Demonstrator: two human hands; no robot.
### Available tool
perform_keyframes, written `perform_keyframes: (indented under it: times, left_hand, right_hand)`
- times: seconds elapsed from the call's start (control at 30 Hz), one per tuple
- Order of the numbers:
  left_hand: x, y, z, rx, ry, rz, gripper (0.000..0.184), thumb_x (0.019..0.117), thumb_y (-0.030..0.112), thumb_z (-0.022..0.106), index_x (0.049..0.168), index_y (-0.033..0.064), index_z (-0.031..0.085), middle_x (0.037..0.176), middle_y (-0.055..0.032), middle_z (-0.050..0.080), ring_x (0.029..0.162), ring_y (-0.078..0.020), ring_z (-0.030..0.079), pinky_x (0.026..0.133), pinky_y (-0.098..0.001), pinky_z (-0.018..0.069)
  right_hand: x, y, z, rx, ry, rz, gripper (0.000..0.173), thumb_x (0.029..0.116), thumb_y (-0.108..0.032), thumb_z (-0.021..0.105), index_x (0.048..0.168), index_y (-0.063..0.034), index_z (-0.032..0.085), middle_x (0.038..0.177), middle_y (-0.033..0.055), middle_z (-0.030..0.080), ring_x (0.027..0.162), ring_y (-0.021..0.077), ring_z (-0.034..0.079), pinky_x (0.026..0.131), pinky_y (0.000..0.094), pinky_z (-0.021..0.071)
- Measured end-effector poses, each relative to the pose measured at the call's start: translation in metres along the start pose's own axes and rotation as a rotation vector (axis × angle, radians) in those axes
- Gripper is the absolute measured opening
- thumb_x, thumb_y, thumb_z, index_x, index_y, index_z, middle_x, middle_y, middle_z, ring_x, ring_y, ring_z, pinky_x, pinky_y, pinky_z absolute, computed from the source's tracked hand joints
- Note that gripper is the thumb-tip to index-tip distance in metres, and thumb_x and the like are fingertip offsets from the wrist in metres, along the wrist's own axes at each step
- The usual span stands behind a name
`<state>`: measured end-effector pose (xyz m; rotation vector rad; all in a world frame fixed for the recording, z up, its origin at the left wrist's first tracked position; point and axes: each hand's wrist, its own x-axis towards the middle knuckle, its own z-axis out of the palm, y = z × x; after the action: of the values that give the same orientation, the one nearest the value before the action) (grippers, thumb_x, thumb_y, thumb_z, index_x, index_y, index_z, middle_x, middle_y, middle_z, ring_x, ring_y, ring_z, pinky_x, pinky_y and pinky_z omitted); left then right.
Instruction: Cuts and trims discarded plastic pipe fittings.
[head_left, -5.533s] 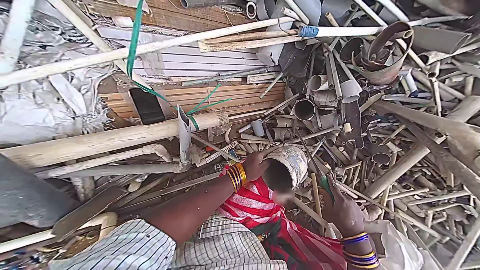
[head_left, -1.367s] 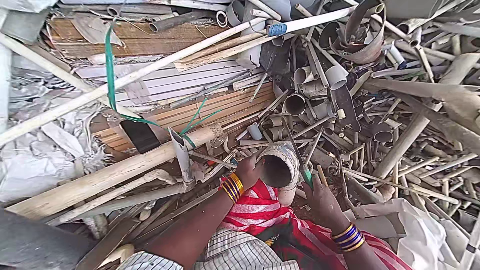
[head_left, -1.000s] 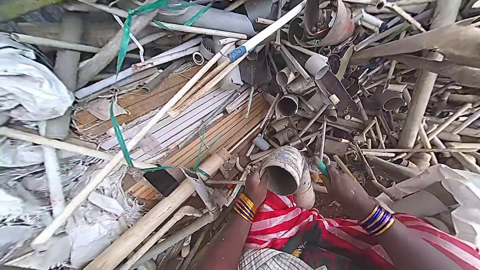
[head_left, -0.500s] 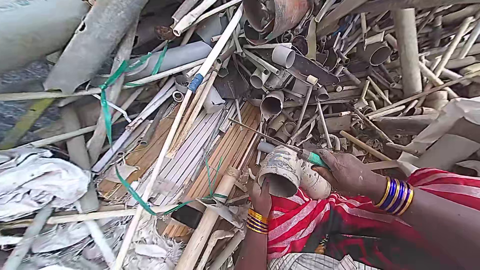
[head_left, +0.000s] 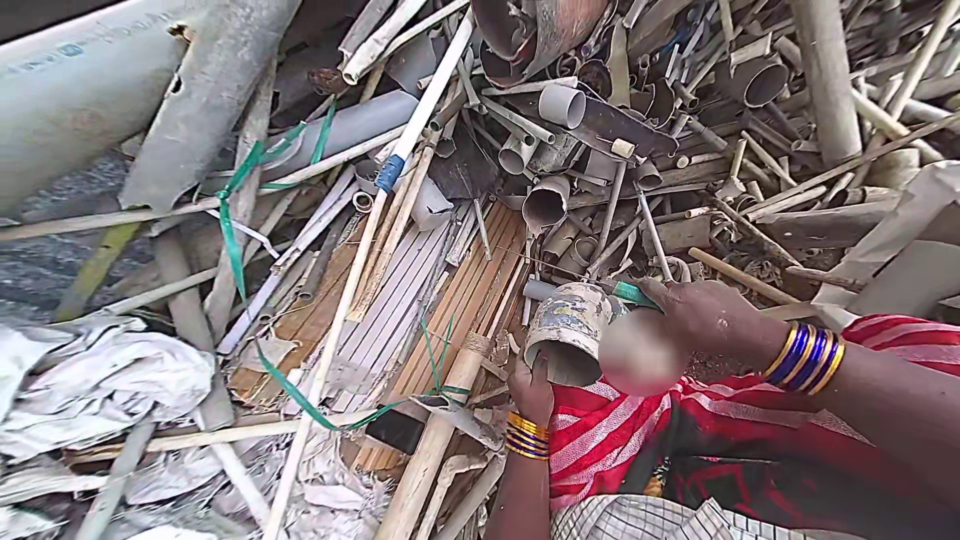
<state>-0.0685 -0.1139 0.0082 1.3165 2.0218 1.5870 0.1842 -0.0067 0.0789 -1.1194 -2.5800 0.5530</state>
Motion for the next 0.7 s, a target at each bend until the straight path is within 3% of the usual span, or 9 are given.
perform_keyframes:
  times: [0.1, 0.13, 0.2, 0.27, 0.43, 0.47, 0.53, 0.6, 0.7]
  left_hand:
    - [-0.001, 0.004, 0.003, -0.005, -0.005, -0.018, 0.043, 0.0957, 0.004, 0.058, 0.132, -0.0194, 0.053, 0.125, -0.0284, 0.065, 0.117, -0.0129, 0.064, 0.105, -0.0261, 0.0467]
    - [-0.001, 0.004, 0.003, 0.001, -0.011, -0.019, 0.042, 0.096, 0.003, 0.058, 0.131, -0.0194, 0.053, 0.125, -0.0289, 0.065, 0.118, -0.014, 0.064, 0.105, -0.0268, 0.0466]
    - [-0.001, 0.004, 0.003, 0.024, -0.016, -0.014, 0.042, 0.0958, 0.003, 0.059, 0.131, -0.0192, 0.054, 0.124, -0.03, 0.065, 0.118, -0.0176, 0.065, 0.106, -0.0293, 0.0465]
    - [-0.002, 0.005, 0.003, 0.039, -0.018, -0.007, 0.041, 0.096, 0.002, 0.059, 0.131, -0.0187, 0.054, 0.123, -0.0293, 0.066, 0.118, -0.0181, 0.065, 0.107, -0.0298, 0.0465]
    - [0.0, 0.005, 0.003, 0.054, -0.042, -0.014, 0.039, 0.0979, 0.004, 0.057, 0.13, -0.0185, 0.056, 0.122, -0.0292, 0.066, 0.118, -0.0197, 0.065, 0.107, -0.0328, 0.047]
    - [0.0, 0.005, 0.003, 0.06, -0.046, -0.019, 0.038, 0.0983, 0.004, 0.057, 0.13, -0.0183, 0.056, 0.123, -0.0291, 0.066, 0.118, -0.0198, 0.065, 0.107, -0.0329, 0.047]
    - [-0.001, 0.006, 0.003, 0.067, -0.04, -0.011, 0.039, 0.098, 0.003, 0.057, 0.13, -0.0187, 0.055, 0.123, -0.0299, 0.066, 0.118, -0.0212, 0.065, 0.107, -0.0329, 0.0467]
    - [-0.001, 0.004, 0.001, 0.065, -0.044, 0.001, 0.04, 0.0975, 0.002, 0.058, 0.131, -0.0192, 0.054, 0.124, -0.0304, 0.066, 0.119, -0.0221, 0.065, 0.108, -0.0326, 0.0465]
    - [0.001, 0.001, 0.002, 0.046, -0.05, 0.038, 0.041, 0.0964, 0.002, 0.057, 0.132, -0.0191, 0.054, 0.123, -0.03, 0.066, 0.118, -0.0195, 0.066, 0.107, -0.0306, 0.0473]
  right_hand:
    - [-0.004, 0.002, 0.018, 0.003, 0.49, -0.345, 0.041, 0.1011, -0.035, 0.047, 0.108, 0.0007, 0.066, 0.06, 0.0102, 0.057, 0.05, 0.0313, 0.062, 0.043, 0.0445, 0.0479]
    - [-0.005, 0.003, 0.02, 0.0, 0.425, -0.358, 0.041, 0.1021, -0.035, 0.047, 0.109, 0.0005, 0.065, 0.062, 0.0112, 0.058, 0.053, 0.0318, 0.063, 0.045, 0.0447, 0.0491]
    - [-0.003, 0.002, 0.004, -0.014, -0.085, -0.093, 0.039, 0.1099, -0.035, 0.044, 0.123, -0.0009, 0.057, 0.085, 0.0199, 0.065, 0.083, 0.0409, 0.069, 0.07, 0.0548, 0.0528]
    - [0.009, 0.006, -0.005, -0.033, -0.247, 0.117, 0.039, 0.1102, -0.036, 0.044, 0.127, -0.0024, 0.056, 0.096, 0.0216, 0.067, 0.095, 0.0423, 0.068, 0.079, 0.0576, 0.0519]
    - [-0.01, 0.003, 0.012, 0.037, 0.411, -0.367, 0.045, 0.1022, -0.038, 0.046, 0.11, 0.0018, 0.066, 0.064, 0.0128, 0.059, 0.055, 0.0336, 0.064, 0.047, 0.0466, 0.0499]
    - [-0.012, 0.004, 0.015, 0.033, 0.352, -0.381, 0.045, 0.1029, -0.038, 0.045, 0.111, 0.0017, 0.065, 0.064, 0.0135, 0.06, 0.056, 0.0346, 0.065, 0.048, 0.0471, 0.0506]
    - [-0.008, 0.003, 0.006, 0.01, -0.093, -0.124, 0.042, 0.1098, -0.038, 0.043, 0.121, -0.0005, 0.058, 0.083, 0.0203, 0.064, 0.081, 0.042, 0.068, 0.069, 0.0558, 0.052]
    - [-0.001, 0.004, 0.007, 0.004, -0.18, 0.048, 0.042, 0.1102, -0.039, 0.043, 0.12, -0.0007, 0.058, 0.09, 0.0221, 0.066, 0.09, 0.0437, 0.068, 0.076, 0.0583, 0.0512]
    - [-0.01, 0.003, 0.023, -0.006, 0.436, -0.252, 0.045, 0.1036, -0.039, 0.046, 0.102, 0.0023, 0.065, 0.062, 0.0143, 0.058, 0.054, 0.0359, 0.064, 0.046, 0.0485, 0.0483]
